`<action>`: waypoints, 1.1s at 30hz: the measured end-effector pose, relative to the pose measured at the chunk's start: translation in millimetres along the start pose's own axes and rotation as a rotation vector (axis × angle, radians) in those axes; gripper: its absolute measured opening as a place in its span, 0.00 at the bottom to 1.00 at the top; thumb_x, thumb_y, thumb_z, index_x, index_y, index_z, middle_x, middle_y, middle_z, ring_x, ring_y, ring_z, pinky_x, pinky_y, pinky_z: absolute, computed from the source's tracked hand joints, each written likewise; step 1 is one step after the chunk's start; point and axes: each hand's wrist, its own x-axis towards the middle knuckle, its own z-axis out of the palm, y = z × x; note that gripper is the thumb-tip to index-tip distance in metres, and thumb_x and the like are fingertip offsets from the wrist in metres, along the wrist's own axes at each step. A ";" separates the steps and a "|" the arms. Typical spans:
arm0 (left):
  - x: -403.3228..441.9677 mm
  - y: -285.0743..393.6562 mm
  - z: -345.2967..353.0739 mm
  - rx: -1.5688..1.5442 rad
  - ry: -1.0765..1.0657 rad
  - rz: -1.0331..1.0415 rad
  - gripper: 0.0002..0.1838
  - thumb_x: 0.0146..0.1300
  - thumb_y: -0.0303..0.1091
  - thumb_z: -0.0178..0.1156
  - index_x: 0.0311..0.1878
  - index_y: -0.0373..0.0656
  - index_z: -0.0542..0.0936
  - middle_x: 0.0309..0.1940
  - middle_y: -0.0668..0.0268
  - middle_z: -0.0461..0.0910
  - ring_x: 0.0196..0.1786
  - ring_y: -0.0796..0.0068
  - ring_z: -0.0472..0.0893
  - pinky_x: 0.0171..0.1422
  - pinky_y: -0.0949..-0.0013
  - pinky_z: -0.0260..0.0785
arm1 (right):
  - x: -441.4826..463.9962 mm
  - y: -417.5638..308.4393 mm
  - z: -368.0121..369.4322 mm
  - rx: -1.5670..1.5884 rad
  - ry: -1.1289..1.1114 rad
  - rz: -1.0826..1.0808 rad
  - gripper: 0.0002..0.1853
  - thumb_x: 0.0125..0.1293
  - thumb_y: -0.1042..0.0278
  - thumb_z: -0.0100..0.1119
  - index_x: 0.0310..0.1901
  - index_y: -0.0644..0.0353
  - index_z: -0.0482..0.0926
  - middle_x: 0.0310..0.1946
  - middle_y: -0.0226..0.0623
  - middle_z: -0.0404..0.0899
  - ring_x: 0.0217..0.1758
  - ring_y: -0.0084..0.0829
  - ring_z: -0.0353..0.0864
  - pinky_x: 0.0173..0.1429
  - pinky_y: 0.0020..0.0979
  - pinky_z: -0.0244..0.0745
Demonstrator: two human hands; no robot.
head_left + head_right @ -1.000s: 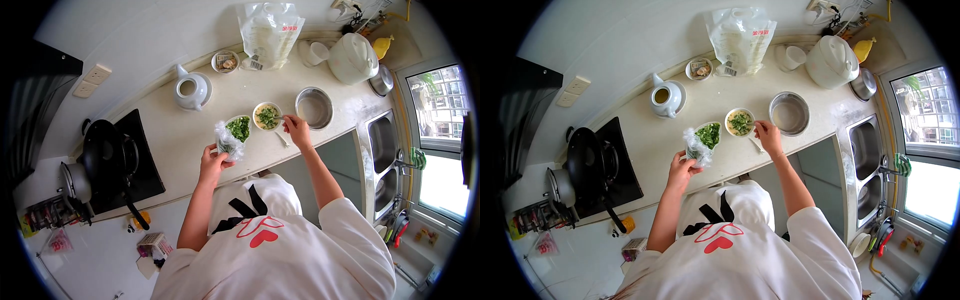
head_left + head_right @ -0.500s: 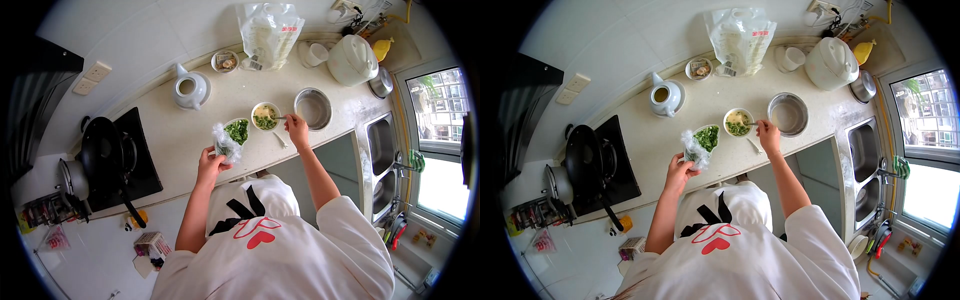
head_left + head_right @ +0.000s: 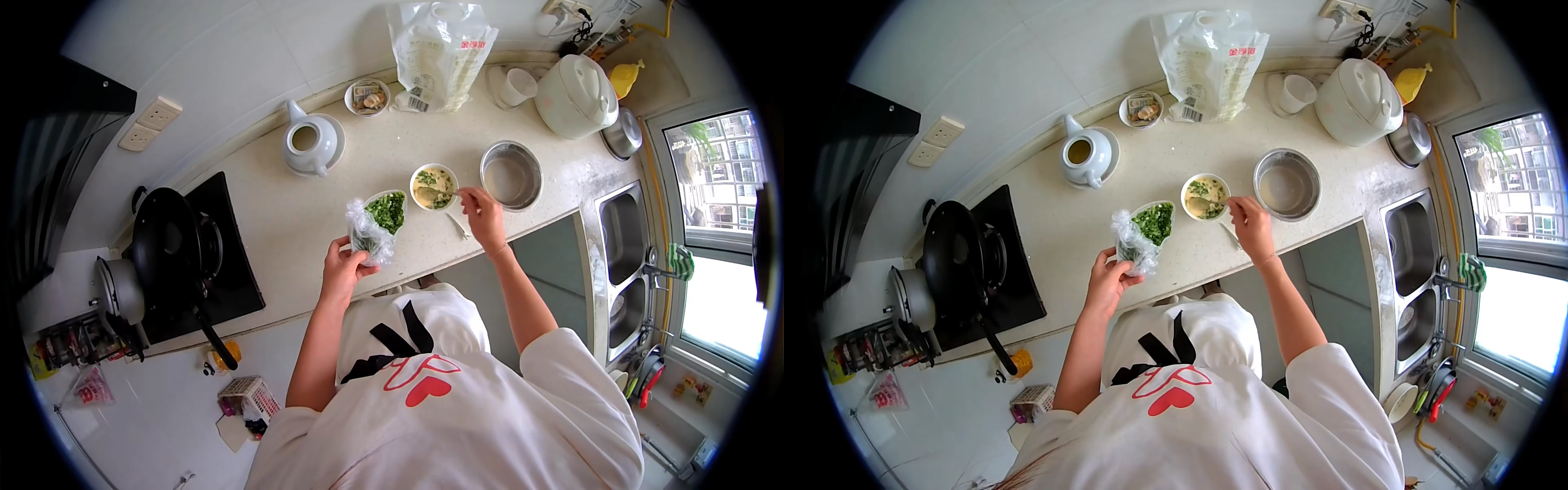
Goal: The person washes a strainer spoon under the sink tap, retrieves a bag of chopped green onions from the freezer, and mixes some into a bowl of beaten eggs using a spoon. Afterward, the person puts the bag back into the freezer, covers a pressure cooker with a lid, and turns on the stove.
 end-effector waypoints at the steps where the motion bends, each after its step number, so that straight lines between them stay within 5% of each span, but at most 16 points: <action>1: 0.3 -0.2 0.6 0.006 0.000 -0.002 0.27 0.59 0.22 0.58 0.60 0.32 0.60 0.47 0.51 0.73 0.45 0.60 0.81 0.42 0.61 0.84 | 0.4 0.6 2.0 -0.091 -0.034 -0.101 0.06 0.65 0.76 0.58 0.41 0.66 0.81 0.33 0.41 0.80 0.30 0.37 0.79 0.35 0.32 0.74; 4: 1.4 -0.4 0.9 0.018 0.002 -0.005 0.27 0.58 0.21 0.58 0.61 0.32 0.60 0.48 0.51 0.73 0.45 0.60 0.81 0.42 0.61 0.84 | 4.8 -11.6 1.9 -0.241 0.003 -0.313 0.05 0.64 0.77 0.59 0.40 0.64 0.82 0.32 0.42 0.79 0.33 0.42 0.78 0.39 0.36 0.73; 10: -0.4 -0.5 -0.6 0.012 0.002 -0.007 0.28 0.58 0.21 0.57 0.61 0.32 0.60 0.48 0.51 0.73 0.45 0.60 0.81 0.42 0.61 0.84 | 14.9 -4.4 -3.4 -0.334 0.020 -0.360 0.05 0.64 0.75 0.58 0.40 0.61 0.82 0.32 0.41 0.79 0.36 0.43 0.78 0.41 0.38 0.73; 13: -0.5 -0.7 -2.8 0.017 0.005 -0.010 0.28 0.58 0.21 0.58 0.61 0.31 0.60 0.48 0.51 0.73 0.45 0.60 0.81 0.43 0.61 0.84 | 12.6 10.2 -0.5 -0.280 0.088 -0.242 0.07 0.68 0.72 0.56 0.41 0.65 0.81 0.29 0.41 0.79 0.30 0.36 0.78 0.37 0.32 0.73; 19: -1.6 -0.6 -3.9 0.016 0.000 -0.006 0.27 0.59 0.22 0.58 0.61 0.31 0.60 0.48 0.51 0.73 0.45 0.61 0.81 0.43 0.61 0.84 | 4.3 43.9 7.4 0.096 0.141 0.403 0.11 0.69 0.66 0.55 0.40 0.67 0.82 0.21 0.33 0.76 0.22 0.20 0.75 0.29 0.25 0.71; 22: -1.2 0.7 -3.6 0.017 -0.002 -0.005 0.27 0.59 0.22 0.57 0.61 0.31 0.60 0.48 0.51 0.73 0.45 0.61 0.81 0.43 0.61 0.84 | 2.6 57.6 8.8 0.330 0.187 0.558 0.11 0.67 0.67 0.56 0.37 0.67 0.82 0.21 0.35 0.78 0.21 0.22 0.75 0.29 0.26 0.71; 28: 0.2 0.8 -2.4 -0.005 -0.007 -0.006 0.27 0.59 0.21 0.57 0.61 0.31 0.60 0.48 0.50 0.73 0.45 0.60 0.81 0.42 0.62 0.84 | 4.9 53.7 8.0 0.484 0.292 0.528 0.12 0.70 0.67 0.55 0.39 0.68 0.82 0.23 0.34 0.78 0.22 0.21 0.75 0.28 0.23 0.69; 33: 1.0 -1.5 -2.5 0.018 -0.001 -0.022 0.27 0.59 0.21 0.57 0.61 0.31 0.60 0.48 0.51 0.73 0.45 0.61 0.81 0.42 0.62 0.84 | 5.6 14.8 4.8 0.077 0.164 0.122 0.11 0.70 0.67 0.55 0.44 0.65 0.83 0.25 0.34 0.80 0.26 0.22 0.80 0.33 0.22 0.72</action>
